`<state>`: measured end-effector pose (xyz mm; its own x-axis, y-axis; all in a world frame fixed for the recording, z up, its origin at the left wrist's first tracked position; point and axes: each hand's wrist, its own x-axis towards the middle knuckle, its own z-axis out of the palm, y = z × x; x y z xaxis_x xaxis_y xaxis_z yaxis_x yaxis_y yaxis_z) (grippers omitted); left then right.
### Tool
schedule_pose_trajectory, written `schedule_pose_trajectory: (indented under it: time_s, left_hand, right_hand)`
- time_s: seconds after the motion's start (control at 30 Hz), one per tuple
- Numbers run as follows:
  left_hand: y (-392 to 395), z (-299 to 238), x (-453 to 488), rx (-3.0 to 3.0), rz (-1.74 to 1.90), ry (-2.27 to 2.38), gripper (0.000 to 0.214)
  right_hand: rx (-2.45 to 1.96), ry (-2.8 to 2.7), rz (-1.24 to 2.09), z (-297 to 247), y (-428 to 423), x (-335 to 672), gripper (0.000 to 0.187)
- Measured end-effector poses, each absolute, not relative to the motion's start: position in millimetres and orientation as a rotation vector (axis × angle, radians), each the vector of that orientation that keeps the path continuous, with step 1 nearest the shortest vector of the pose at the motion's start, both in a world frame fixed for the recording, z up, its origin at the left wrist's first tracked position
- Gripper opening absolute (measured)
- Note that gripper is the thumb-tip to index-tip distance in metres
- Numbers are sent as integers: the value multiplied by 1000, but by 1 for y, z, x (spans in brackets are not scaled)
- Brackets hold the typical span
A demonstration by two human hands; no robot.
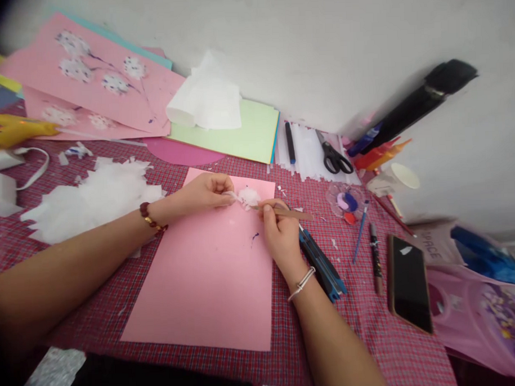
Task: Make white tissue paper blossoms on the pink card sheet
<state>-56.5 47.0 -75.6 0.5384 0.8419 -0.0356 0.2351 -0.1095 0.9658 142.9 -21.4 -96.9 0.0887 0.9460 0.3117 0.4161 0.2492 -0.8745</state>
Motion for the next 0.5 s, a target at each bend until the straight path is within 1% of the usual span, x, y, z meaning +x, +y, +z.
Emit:
schedule_pose_trajectory:
  time_s: [0.17,0.3,0.5]
  left_hand:
    - [49,-79,-55,1958,784,959,9]
    - [50,-81,-53,2020,880,988,9]
    - [49,-77,-51,1879,753,961,10]
  right_hand:
    - [-1378,-1503,609,-94,-24,146,24]
    - [-1320,-1446,635,-91,-28,143,21]
    - [-1311,-1581,645,-97,-29,138,17]
